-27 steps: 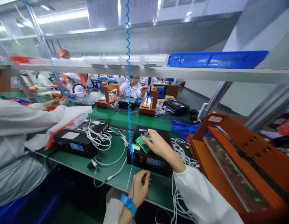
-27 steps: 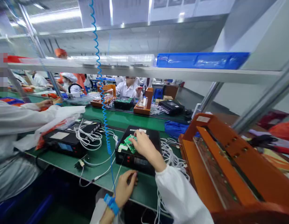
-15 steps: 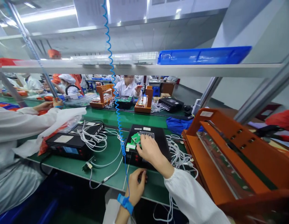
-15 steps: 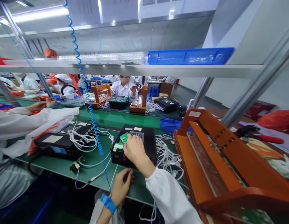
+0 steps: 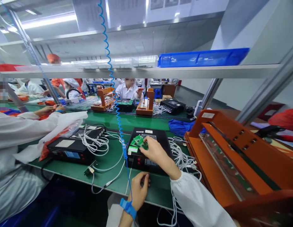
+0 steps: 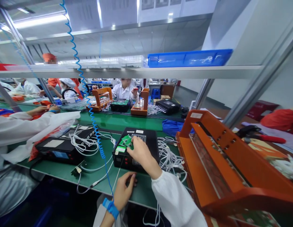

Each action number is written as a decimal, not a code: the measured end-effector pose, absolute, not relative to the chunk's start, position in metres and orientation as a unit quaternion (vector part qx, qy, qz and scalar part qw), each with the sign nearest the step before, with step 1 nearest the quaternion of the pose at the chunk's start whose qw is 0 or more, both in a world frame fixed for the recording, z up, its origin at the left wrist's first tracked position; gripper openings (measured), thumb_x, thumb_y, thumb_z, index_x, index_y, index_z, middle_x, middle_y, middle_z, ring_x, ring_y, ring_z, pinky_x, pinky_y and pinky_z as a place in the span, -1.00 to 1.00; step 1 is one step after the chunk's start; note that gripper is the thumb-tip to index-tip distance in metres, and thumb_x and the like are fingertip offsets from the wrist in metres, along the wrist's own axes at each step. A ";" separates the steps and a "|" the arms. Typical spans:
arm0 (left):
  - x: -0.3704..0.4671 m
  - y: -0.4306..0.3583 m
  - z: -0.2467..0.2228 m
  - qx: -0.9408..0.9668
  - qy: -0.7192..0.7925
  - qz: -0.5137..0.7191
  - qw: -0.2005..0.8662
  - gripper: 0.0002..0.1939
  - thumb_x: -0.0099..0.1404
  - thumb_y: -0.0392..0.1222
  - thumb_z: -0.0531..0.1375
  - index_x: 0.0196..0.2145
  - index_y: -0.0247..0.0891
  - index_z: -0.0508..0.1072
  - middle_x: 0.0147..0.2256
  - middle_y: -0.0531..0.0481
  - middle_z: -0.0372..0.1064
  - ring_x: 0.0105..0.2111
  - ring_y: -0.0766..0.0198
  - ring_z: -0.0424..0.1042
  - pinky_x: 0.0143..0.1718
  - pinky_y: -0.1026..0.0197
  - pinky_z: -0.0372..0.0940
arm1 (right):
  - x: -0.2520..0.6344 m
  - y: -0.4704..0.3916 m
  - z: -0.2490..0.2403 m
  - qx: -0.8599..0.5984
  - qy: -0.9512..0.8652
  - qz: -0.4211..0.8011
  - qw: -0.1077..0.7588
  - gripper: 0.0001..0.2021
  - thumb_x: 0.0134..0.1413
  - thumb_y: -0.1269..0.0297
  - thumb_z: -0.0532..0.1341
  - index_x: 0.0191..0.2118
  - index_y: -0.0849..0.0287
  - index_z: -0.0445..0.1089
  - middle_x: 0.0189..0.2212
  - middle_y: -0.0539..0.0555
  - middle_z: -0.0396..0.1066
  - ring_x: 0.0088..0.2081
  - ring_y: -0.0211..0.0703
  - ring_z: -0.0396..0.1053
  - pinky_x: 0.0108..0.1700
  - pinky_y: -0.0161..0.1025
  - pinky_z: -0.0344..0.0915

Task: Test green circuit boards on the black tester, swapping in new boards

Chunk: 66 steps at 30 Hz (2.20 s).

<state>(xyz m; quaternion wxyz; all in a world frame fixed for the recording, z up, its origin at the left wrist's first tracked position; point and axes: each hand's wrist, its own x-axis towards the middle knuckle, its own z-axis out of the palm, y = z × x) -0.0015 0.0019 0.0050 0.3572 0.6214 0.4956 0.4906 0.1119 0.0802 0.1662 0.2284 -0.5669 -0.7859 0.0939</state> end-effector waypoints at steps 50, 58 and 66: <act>-0.001 0.001 0.007 0.630 0.490 0.488 0.353 -0.65 0.45 0.01 0.05 -0.17 -0.25 0.54 -0.41 -0.06 0.52 -0.44 0.23 0.52 -0.35 0.22 0.40 | 0.178 0.077 0.172 -0.452 -0.836 0.196 0.241 -0.55 0.05 0.11 0.37 0.05 0.09 0.37 0.08 0.13 0.34 0.14 -0.02 0.30 0.22 -0.06 0.20; -0.002 0.000 0.005 0.623 0.496 0.484 0.363 -0.66 0.44 0.00 0.06 -0.16 -0.26 0.53 -0.39 -0.04 0.51 -0.43 0.25 0.52 -0.32 0.22 0.40 | 0.199 0.065 0.166 -0.525 -0.811 0.172 0.195 -0.66 0.09 0.24 0.31 0.00 0.10 0.39 -0.01 0.10 0.45 0.03 -0.01 0.39 0.11 -0.08 0.28; -0.002 0.002 0.004 0.628 0.494 0.486 0.354 -0.66 0.44 0.00 0.06 -0.16 -0.27 0.54 -0.40 -0.06 0.52 -0.43 0.23 0.52 -0.33 0.21 0.41 | 0.168 0.068 0.162 -0.523 -0.813 0.121 0.226 -0.73 0.20 0.23 0.25 -0.01 0.16 0.41 -0.04 0.18 0.43 0.04 0.00 0.38 0.13 -0.07 0.27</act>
